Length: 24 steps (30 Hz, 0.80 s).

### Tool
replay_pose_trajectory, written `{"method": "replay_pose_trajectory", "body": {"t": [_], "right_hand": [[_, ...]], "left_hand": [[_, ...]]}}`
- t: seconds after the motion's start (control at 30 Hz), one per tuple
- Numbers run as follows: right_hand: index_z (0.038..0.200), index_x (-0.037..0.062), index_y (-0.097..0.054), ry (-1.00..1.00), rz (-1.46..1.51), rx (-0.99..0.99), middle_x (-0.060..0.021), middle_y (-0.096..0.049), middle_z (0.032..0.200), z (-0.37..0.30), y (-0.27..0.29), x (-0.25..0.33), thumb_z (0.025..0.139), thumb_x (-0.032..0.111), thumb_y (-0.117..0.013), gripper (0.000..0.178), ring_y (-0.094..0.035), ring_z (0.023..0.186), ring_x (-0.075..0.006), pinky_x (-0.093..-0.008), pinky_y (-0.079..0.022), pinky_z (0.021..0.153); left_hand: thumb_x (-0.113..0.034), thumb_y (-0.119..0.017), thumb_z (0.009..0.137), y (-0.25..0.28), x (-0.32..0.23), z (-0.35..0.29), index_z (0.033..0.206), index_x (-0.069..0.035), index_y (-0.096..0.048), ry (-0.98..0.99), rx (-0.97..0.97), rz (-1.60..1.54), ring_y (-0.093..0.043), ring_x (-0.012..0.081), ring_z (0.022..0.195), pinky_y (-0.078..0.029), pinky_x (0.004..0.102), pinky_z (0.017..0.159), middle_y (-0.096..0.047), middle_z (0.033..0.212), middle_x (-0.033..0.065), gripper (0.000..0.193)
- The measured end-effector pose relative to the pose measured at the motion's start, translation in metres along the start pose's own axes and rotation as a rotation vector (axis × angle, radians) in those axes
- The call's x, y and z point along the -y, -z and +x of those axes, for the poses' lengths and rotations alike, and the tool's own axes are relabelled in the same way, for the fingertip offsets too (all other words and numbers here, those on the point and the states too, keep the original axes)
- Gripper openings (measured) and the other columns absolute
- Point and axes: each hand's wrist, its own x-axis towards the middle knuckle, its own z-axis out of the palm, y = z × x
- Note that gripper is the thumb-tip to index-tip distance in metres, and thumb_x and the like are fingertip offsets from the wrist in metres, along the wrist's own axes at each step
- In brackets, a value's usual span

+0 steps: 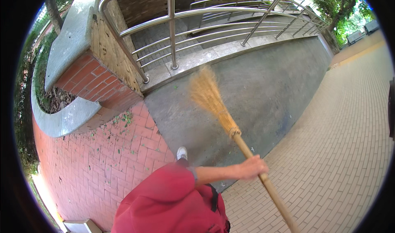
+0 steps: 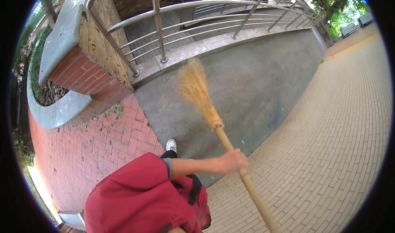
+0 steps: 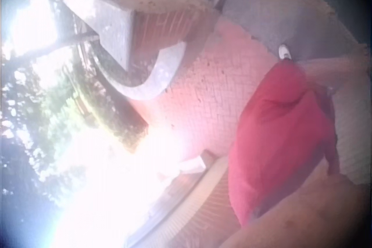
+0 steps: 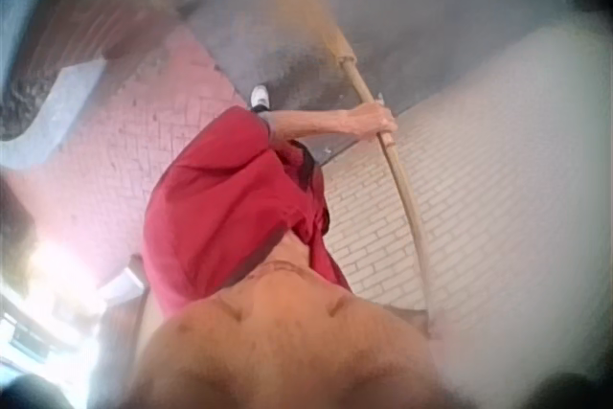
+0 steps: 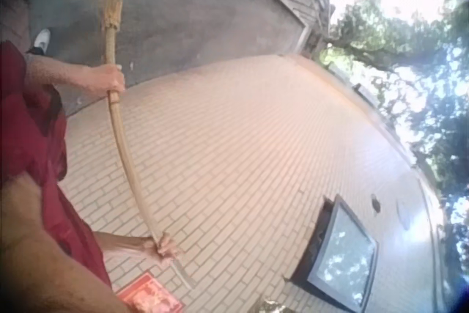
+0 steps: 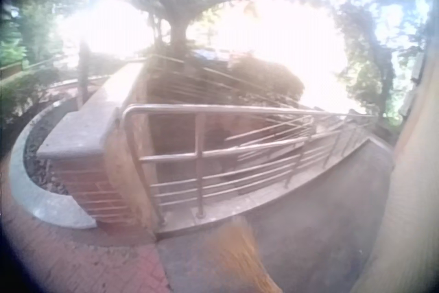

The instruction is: The person sweeps a tiled outdoor walkway with a traditional straw broom, moving along a curved path bordered by hedges and a metal railing. The person gathers scattered leaves and debris into piles while walking forward and turning to follow the path.

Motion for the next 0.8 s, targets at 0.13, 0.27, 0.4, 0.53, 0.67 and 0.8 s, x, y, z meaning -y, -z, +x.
{"method": "replay_pose_trajectory", "body": {"t": [0.13,0.27,0.4,0.53,0.67,0.8], "right_hand": [[0.089,0.0110,-0.064,-0.048,-0.330,-0.105,-0.0042,-0.055,0.073,-0.044,-0.020,-0.116,0.086,0.017,-0.069,0.009,-0.051,0.070,-0.0203,-0.0353,-0.045,0.063],[0.090,0.0088,-0.064,-0.249,-0.071,-0.081,-0.0077,-0.056,0.077,-0.041,-0.031,-0.167,0.088,0.018,-0.065,0.009,-0.051,0.075,-0.0207,-0.0395,-0.045,0.069],[0.083,0.0095,-0.044,-0.293,0.095,-0.149,0.0021,-0.036,0.057,-0.015,-0.027,-0.142,0.086,0.000,-0.060,0.020,-0.038,0.045,-0.0080,-0.0237,-0.037,0.044],[0.091,0.0114,-0.051,-0.408,0.100,-0.050,0.0036,-0.036,0.054,-0.017,-0.004,-0.122,0.081,0.005,-0.065,0.018,-0.034,0.041,-0.0069,-0.0243,-0.033,0.041],[0.089,0.0108,-0.053,-0.470,0.156,-0.249,0.0034,-0.036,0.054,-0.042,0.042,-0.105,0.081,0.004,-0.064,0.015,-0.033,0.041,-0.0070,-0.0244,-0.032,0.041],[0.092,0.0109,-0.054,-0.436,0.136,-0.324,-0.0007,-0.045,0.070,-0.053,0.106,-0.026,0.090,0.010,-0.060,0.007,-0.042,0.060,-0.0128,-0.0299,-0.038,0.055]], "left_hand": [[-0.011,-0.071,0.070,0.009,0.123,0.021,0.078,-0.012,-0.059,0.067,0.105,0.084,-0.062,0.0298,0.088,-0.047,0.0435,0.080,-0.063,0.080,0.0050,0.014],[-0.003,-0.066,0.066,0.010,0.153,-0.061,0.072,-0.009,-0.054,0.191,0.050,0.126,-0.059,0.0368,0.081,-0.045,0.0484,0.071,-0.059,0.074,0.0114,0.015],[-0.004,-0.062,0.070,-0.008,0.052,-0.174,0.083,-0.011,-0.058,0.391,0.045,0.124,-0.060,0.0330,0.091,-0.042,0.0454,0.076,-0.062,0.084,0.0100,0.016],[-0.013,-0.071,0.072,-0.003,-0.030,-0.228,0.084,-0.011,-0.060,0.509,0.098,0.126,-0.063,0.0349,0.085,-0.045,0.0469,0.072,-0.064,0.081,0.0113,0.016],[-0.017,-0.069,0.072,-0.008,-0.088,-0.255,0.087,-0.010,-0.062,0.613,0.250,0.099,-0.065,0.0398,0.080,-0.049,0.0506,0.068,-0.066,0.078,0.0144,0.018],[-0.013,-0.068,0.071,-0.040,-0.144,-0.255,0.082,-0.010,-0.063,0.524,0.292,0.017,-0.065,0.0407,0.073,-0.050,0.0513,0.062,-0.065,0.072,0.0156,0.013]]}}
